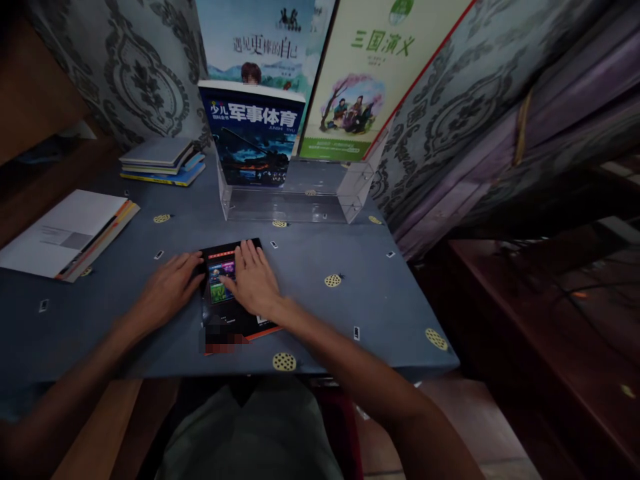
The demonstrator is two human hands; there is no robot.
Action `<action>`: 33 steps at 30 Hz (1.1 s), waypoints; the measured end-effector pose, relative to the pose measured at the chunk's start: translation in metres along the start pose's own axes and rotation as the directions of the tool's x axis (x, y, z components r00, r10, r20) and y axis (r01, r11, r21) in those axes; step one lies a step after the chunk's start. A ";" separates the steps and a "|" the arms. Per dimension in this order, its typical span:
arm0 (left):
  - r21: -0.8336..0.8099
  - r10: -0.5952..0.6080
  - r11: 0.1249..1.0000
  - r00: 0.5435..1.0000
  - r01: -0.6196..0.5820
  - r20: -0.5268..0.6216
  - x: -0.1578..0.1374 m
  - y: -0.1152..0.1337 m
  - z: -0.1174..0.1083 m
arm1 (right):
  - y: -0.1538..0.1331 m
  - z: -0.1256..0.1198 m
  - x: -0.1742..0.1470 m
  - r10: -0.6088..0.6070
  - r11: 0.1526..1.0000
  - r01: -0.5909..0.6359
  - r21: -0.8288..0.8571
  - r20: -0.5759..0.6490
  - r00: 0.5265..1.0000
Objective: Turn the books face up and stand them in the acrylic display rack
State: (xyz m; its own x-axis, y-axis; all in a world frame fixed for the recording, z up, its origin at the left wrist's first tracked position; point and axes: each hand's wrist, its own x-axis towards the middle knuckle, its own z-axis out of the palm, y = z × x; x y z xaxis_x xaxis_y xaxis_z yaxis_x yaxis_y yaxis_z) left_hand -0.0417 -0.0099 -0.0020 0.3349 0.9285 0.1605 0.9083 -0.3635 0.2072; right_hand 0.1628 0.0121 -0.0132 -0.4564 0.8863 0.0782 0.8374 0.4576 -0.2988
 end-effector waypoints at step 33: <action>-0.151 0.698 0.713 0.670 -0.685 0.254 0.007 0.078 0.004 | 0.067 -0.022 0.003 -0.081 0.838 0.093 0.538 -0.046 0.996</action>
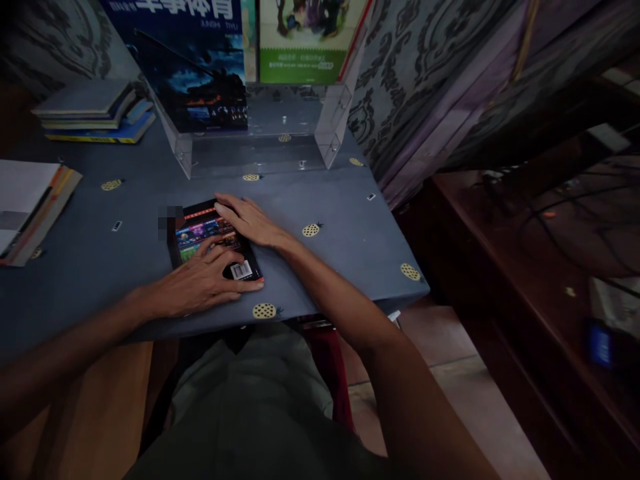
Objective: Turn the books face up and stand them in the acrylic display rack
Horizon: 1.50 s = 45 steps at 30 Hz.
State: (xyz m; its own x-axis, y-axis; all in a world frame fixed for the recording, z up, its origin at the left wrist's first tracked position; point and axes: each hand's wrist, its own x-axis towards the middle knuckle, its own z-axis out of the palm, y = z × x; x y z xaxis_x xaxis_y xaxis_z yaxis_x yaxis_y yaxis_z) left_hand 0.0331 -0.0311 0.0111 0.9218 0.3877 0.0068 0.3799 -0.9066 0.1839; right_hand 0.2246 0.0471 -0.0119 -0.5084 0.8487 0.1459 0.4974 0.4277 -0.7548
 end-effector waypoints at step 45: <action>0.041 -0.795 0.566 0.558 0.824 -0.238 -0.004 -0.010 0.021 | -0.005 0.026 -0.013 -0.092 0.813 0.093 -0.575 0.032 0.995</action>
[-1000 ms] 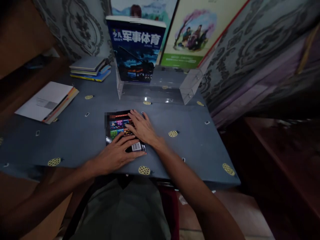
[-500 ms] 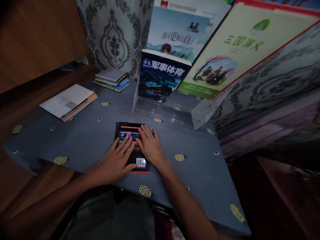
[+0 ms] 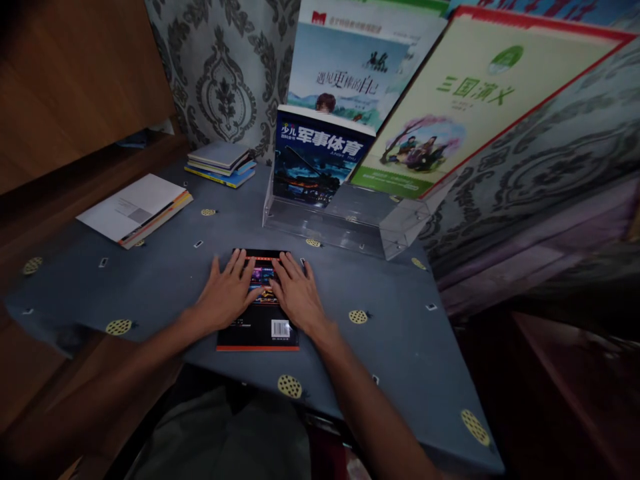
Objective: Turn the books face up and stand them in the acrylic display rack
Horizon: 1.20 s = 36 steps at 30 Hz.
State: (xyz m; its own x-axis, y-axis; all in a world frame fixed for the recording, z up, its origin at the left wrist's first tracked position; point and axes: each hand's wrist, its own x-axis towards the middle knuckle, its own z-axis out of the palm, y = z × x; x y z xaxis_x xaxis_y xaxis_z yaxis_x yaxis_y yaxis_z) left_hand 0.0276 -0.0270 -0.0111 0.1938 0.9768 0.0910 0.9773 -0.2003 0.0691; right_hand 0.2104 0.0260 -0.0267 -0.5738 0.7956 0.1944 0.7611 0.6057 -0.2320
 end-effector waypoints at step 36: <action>-0.046 0.015 0.999 0.999 -0.013 0.046 0.007 -0.021 -0.015 | -0.090 -0.002 -0.079 -0.284 0.959 0.281 0.048 0.077 0.956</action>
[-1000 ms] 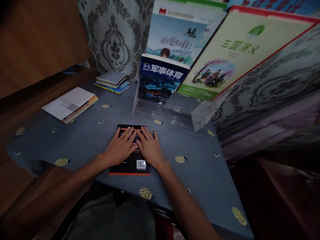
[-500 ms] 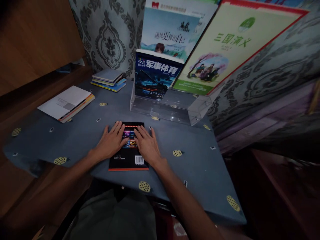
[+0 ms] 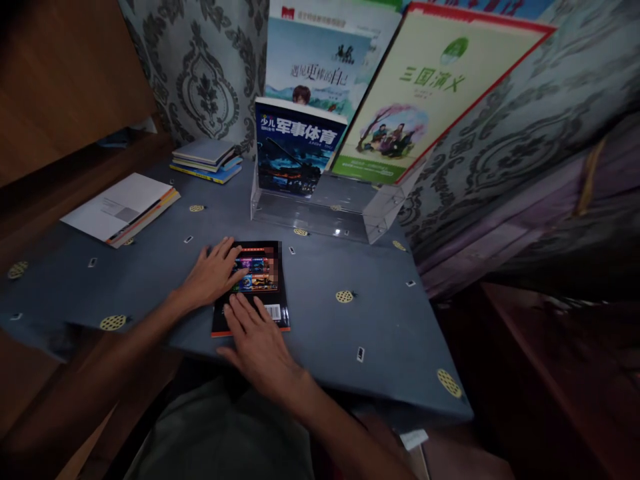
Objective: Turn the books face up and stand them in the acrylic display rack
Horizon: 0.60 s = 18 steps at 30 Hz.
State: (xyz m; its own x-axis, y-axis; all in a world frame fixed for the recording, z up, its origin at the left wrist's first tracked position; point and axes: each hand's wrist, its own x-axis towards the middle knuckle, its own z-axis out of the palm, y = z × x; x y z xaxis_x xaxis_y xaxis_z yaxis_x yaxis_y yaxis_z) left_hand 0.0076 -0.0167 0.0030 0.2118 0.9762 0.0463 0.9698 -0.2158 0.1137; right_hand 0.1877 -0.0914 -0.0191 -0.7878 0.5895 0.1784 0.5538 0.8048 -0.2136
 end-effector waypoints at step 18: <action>-0.005 0.038 0.999 0.994 -0.039 -0.106 -0.088 -0.014 -0.008 | -0.010 0.008 -0.062 -0.200 0.969 0.234 0.077 -0.311 0.929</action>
State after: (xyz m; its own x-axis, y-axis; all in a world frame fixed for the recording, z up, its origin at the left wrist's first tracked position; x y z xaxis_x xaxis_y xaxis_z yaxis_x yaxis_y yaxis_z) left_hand -0.0255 -0.1003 0.0056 0.2348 0.9595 0.1559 0.9602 -0.2539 0.1165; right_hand 0.2287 -0.1360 -0.0358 -0.7589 0.4086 0.5071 0.3318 0.9126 -0.2388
